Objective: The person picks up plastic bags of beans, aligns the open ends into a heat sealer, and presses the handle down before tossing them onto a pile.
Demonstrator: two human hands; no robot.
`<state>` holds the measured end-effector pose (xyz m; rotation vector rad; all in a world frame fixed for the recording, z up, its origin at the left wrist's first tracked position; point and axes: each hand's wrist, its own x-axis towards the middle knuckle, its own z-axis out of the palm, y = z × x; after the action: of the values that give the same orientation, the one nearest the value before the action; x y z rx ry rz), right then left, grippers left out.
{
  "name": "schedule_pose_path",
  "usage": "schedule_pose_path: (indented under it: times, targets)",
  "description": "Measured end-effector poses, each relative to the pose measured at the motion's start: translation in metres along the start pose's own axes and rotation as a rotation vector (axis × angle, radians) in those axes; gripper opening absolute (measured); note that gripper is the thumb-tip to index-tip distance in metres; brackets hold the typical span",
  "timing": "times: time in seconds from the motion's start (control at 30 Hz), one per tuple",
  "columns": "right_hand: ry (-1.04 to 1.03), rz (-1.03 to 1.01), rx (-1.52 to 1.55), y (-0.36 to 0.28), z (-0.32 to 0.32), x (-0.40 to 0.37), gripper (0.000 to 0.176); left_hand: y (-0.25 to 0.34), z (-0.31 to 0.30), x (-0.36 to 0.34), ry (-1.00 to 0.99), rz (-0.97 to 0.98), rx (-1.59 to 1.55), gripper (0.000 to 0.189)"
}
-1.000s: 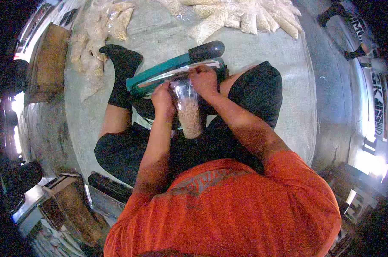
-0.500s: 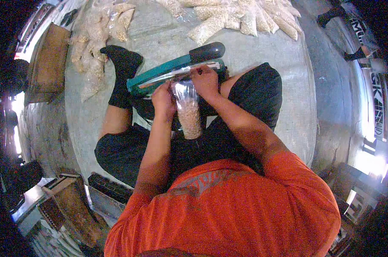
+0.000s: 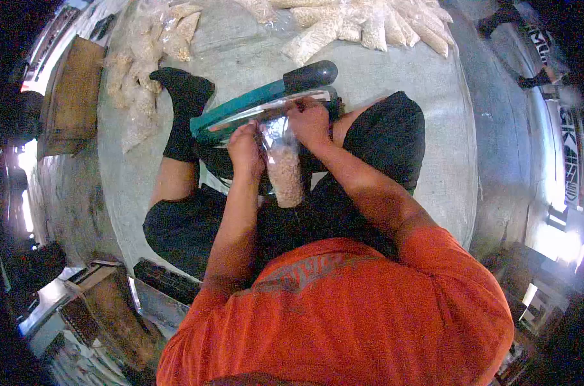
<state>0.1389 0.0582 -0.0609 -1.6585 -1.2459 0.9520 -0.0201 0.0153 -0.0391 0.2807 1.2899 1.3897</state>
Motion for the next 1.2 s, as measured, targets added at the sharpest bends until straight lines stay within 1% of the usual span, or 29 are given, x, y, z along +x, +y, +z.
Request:
schedule_pose_path:
  times: [0.07,0.13,0.17,0.27,0.33,0.37,0.43,0.47,0.53,0.57,0.6,0.63,0.67,0.7,0.77,0.8,0.87,0.9,0.97,1.0,1.03,1.07,1.13,1.2]
  targets:
    - [0.048,-0.105,-0.152,-0.017,-0.007,-0.007,0.024,0.001,0.001,0.001,-0.003,0.002,-0.011,0.008]
    - [0.053,-0.116,-0.165,-0.013,-0.005,-0.004,0.024,0.003,0.004,0.004,0.024,-0.058,-0.097,0.008]
    - [0.058,-0.128,-0.178,-0.011,-0.004,-0.002,0.024,0.004,0.004,0.003,0.024,-0.058,-0.097,0.008]
    - [0.047,-0.132,-0.187,-0.008,-0.005,0.0,0.024,0.006,0.003,0.0,0.047,-0.076,-0.053,0.009]
    - [0.044,-0.101,-0.159,-0.011,-0.006,-0.002,0.025,0.009,0.004,-0.003,-0.045,-0.089,-0.157,0.011]
    - [0.038,-0.069,-0.131,-0.014,-0.006,-0.003,0.025,0.012,0.002,-0.007,-0.047,-0.088,-0.158,0.011]
    - [0.045,-0.088,-0.101,-0.019,-0.007,-0.005,0.025,0.016,-0.002,-0.016,-0.144,0.064,0.231,0.014]
    - [0.052,-0.104,-0.07,-0.021,-0.007,-0.006,0.024,0.014,-0.003,-0.015,-0.143,0.065,0.232,0.014]
    - [0.038,-0.106,-0.021,0.005,0.003,0.002,0.023,0.009,-0.002,-0.015,-0.052,0.025,0.135,0.015]
    - [0.025,-0.11,0.025,0.007,0.004,0.003,0.022,0.009,0.001,-0.015,-0.052,0.027,0.134,0.015]
    - [0.025,-0.111,0.024,0.009,0.004,0.003,0.022,0.009,0.005,-0.016,-0.022,0.011,0.053,0.015]
    - [0.039,-0.116,-0.058,-0.001,0.0,0.0,0.02,0.009,0.009,-0.015,0.008,-0.003,-0.03,0.016]
    - [0.053,-0.118,-0.141,-0.008,-0.003,-0.002,0.017,0.009,0.01,-0.016,0.007,-0.003,-0.033,0.016]
    - [0.054,-0.119,-0.143,-0.005,-0.002,-0.001,0.017,0.01,0.012,-0.017,0.031,-0.003,-0.038,0.015]
    - [0.092,-0.296,-0.185,0.0,0.0,0.0,0.017,0.006,0.012,-0.014,0.054,-0.003,-0.042,0.015]
    - [0.092,-0.295,-0.184,0.004,-0.001,0.0,0.017,0.005,0.012,-0.012,0.059,0.011,-0.04,0.014]
    - [0.064,-0.209,-0.196,-0.011,-0.005,-0.005,0.019,0.006,0.01,-0.013,0.068,0.025,-0.035,0.014]
    - [0.063,-0.209,-0.196,-0.012,-0.004,-0.006,0.019,0.006,0.01,-0.014,0.058,0.034,0.009,0.014]
    - [0.063,-0.176,-0.105,-0.012,-0.004,-0.006,0.023,0.002,0.007,-0.012,0.048,0.041,0.052,0.013]
    - [0.063,-0.177,-0.105,-0.013,-0.003,-0.006,0.023,-0.001,0.006,-0.009,0.022,0.037,-0.02,0.013]
    - [0.059,-0.124,-0.092,-0.014,-0.003,-0.007,0.023,0.0,0.007,-0.01,-0.004,0.032,-0.093,0.013]
    - [0.054,-0.073,-0.079,-0.015,-0.003,-0.008,0.024,0.002,0.008,-0.011,-0.004,0.031,-0.093,0.013]
    - [0.048,-0.081,-0.094,-0.018,-0.005,-0.009,0.024,0.004,0.008,-0.012,0.041,-0.006,-0.053,0.012]
    - [0.043,-0.09,-0.11,-0.022,-0.007,-0.011,0.024,-0.004,0.0,-0.005,0.018,-0.01,-0.067,0.011]
